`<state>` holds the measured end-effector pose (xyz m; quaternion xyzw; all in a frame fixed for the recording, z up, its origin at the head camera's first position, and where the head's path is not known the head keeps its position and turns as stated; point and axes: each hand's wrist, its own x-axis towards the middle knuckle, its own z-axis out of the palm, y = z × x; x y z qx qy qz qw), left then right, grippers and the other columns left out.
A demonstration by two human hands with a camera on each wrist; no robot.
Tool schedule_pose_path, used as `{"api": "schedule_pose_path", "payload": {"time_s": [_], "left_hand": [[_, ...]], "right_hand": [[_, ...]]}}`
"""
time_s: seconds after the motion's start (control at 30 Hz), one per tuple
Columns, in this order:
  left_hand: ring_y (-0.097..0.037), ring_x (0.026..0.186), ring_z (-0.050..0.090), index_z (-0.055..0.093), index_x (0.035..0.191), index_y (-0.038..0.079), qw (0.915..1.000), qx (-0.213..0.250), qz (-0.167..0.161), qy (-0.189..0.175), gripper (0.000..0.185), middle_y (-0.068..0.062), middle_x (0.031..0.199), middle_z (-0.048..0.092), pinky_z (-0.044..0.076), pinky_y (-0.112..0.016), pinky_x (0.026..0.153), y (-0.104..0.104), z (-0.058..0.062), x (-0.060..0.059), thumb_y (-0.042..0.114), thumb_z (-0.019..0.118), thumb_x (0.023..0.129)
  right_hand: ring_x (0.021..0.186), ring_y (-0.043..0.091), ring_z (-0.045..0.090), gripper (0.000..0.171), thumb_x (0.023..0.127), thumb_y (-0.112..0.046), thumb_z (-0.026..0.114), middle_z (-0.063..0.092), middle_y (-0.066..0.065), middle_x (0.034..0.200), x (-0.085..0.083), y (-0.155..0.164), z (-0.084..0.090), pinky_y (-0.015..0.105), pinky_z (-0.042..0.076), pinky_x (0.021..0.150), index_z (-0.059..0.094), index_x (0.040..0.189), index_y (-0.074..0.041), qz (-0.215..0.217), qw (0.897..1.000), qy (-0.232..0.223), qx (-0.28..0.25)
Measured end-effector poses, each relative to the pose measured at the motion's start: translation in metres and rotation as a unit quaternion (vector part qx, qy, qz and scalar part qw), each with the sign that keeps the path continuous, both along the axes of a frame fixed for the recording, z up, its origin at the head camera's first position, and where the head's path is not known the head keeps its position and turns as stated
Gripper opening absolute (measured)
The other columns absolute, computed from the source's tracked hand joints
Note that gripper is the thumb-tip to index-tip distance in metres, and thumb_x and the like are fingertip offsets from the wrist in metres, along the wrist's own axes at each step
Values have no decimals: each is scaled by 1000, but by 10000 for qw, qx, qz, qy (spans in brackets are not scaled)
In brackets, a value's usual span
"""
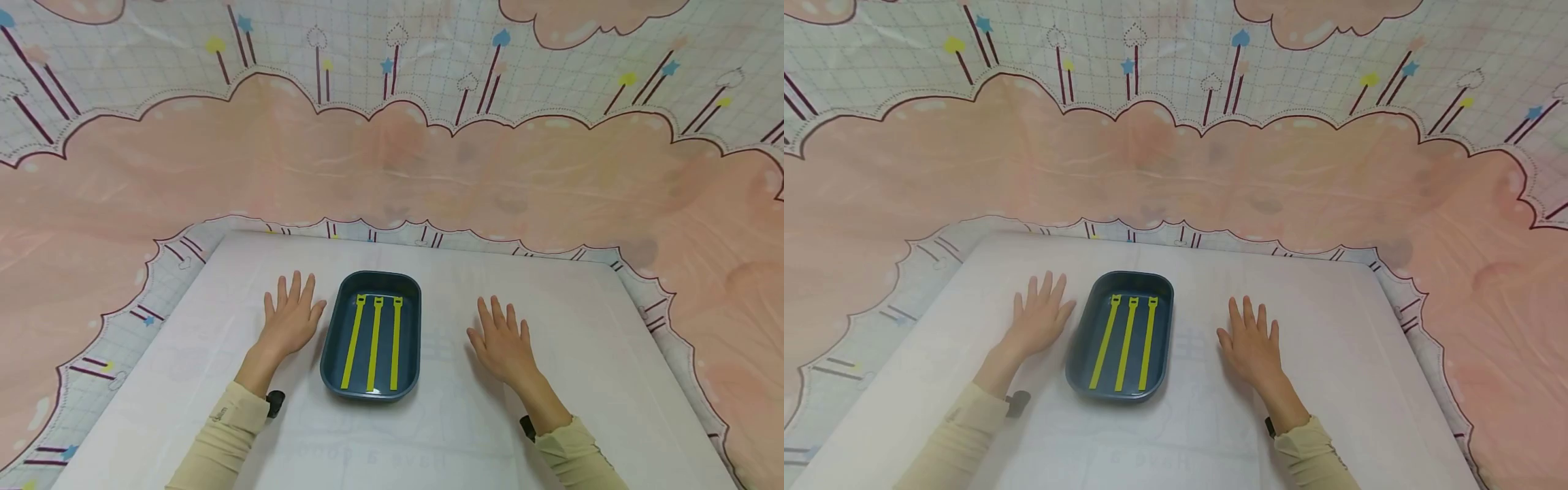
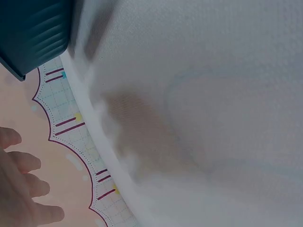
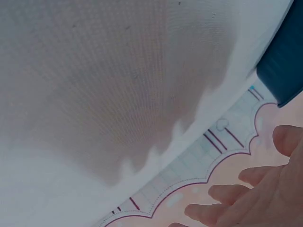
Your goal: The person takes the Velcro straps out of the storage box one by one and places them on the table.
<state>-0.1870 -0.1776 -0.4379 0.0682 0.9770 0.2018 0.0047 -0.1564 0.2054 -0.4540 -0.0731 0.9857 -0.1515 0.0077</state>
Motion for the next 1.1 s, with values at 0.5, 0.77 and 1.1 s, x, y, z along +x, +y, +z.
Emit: {"api": "schedule_pose_path", "payload": {"time_s": [0.5, 0.77, 1.1], "left_hand": [[-47, 145, -1, 22, 153, -1, 9997, 108, -182, -74, 61, -28, 158, 10, -3, -68, 108, 8, -1, -1, 32, 38, 104], [-47, 143, 18, 43, 143, -4, 9996, 16, -272, -45, 55, -27, 152, 31, 4, -68, 109, 14, -3, 0, 35, 36, 105], [-38, 122, 53, 61, 122, -4, 9991, -97, -417, 44, 46, -21, 122, 63, 17, -68, 107, 22, -6, 1, 33, 42, 104]], "right_hand": [[142, 52, 11, 64, 103, -38, 41, 14, 24, 159, -2, 0, -2, 71, 10, 106, 21, 155, -5, 8, 10000, 0, 31], [142, 52, 11, 64, 103, -38, 41, 14, 25, 159, -1, -1, -2, 71, 10, 106, 21, 155, -5, 9, 10000, -5, 35], [142, 52, 12, 64, 103, -38, 41, 14, 24, 159, -1, -2, -1, 71, 10, 107, 21, 154, -5, 3, 10000, 1, 42]]}}
